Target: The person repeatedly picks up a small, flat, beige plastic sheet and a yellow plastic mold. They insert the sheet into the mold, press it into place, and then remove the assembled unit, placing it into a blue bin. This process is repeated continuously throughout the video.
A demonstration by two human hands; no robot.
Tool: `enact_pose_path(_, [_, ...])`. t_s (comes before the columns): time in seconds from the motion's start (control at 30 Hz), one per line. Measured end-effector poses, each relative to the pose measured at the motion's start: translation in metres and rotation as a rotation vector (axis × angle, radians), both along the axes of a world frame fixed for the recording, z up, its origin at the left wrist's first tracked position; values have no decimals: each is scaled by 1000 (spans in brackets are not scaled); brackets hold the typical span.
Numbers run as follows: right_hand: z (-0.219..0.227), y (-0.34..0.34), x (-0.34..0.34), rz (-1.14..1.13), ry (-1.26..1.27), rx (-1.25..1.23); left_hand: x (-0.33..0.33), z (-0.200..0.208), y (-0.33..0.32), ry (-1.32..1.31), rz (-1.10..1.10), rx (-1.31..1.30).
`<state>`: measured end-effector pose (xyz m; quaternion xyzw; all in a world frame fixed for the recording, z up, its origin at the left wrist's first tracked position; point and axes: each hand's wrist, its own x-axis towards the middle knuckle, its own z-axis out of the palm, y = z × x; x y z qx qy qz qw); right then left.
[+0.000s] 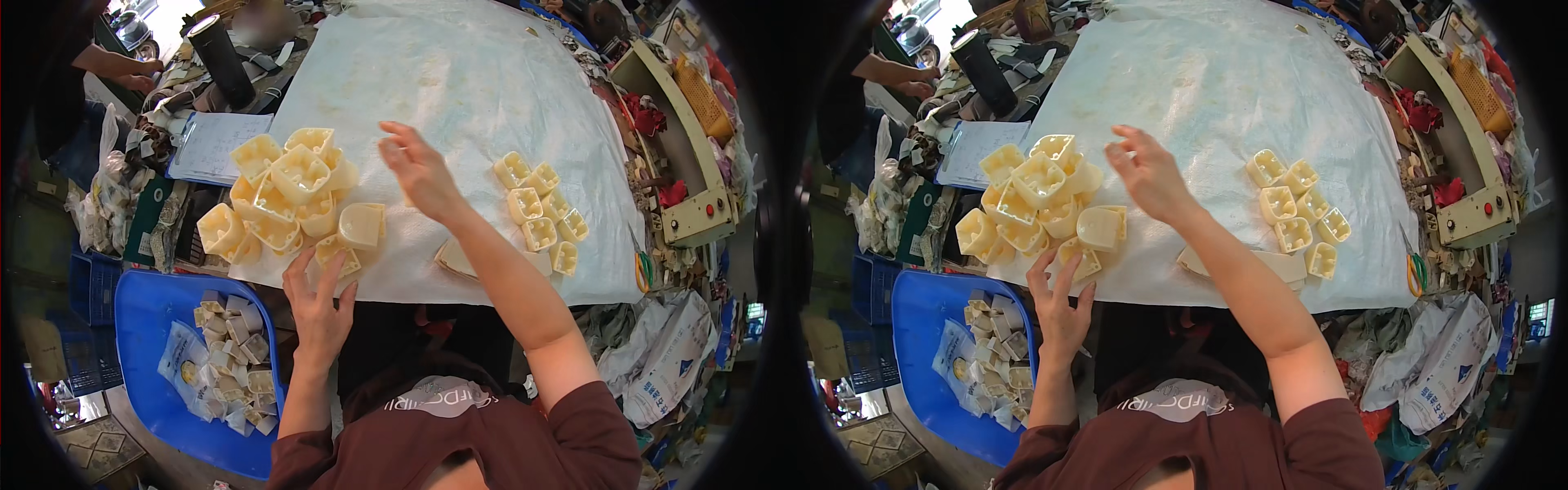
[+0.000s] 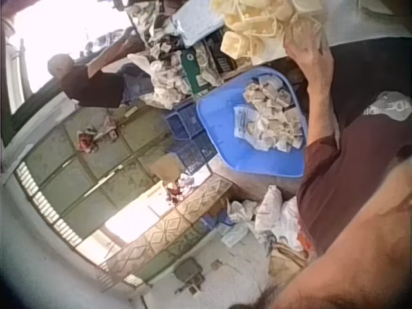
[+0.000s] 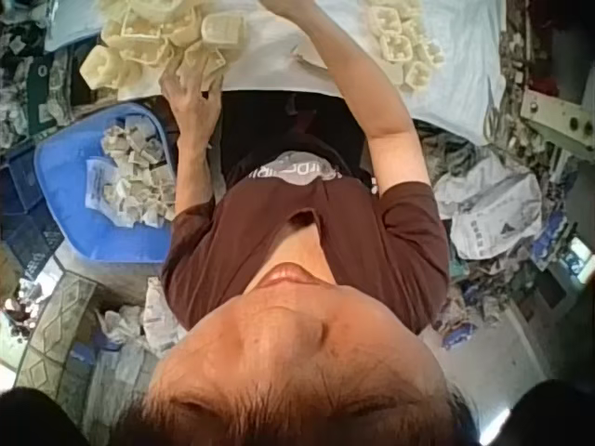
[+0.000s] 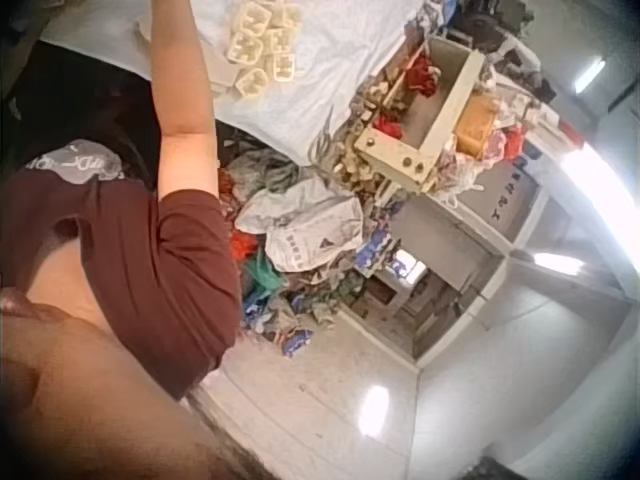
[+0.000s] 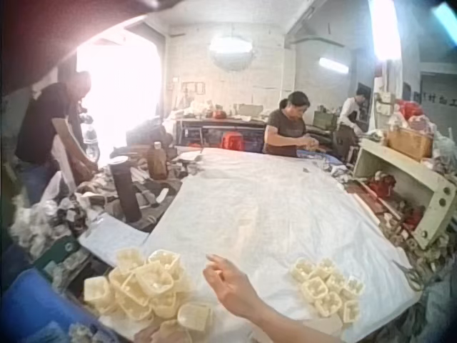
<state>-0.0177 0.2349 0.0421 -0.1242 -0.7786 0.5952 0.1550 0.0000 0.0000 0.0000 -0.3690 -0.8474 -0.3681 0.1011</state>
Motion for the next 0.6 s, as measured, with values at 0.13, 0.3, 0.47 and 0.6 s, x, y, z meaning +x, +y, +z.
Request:
enact_pose_path(0.13, [-38,-21,-19,-26,148,437,7,7,8,23,-42,0])
enact_pose_path(0.3, [-41,-15,-17,-94,218,52,13,11,18,-3,-25,33])
enact_pose_path(0.47, [-29,-6,-20,40,99,-167,13,17,34,15,-62,28])
enact_pose_path(0.6, [-45,-23,-31,-9,37,714,13,28,53,195,-62,-50])
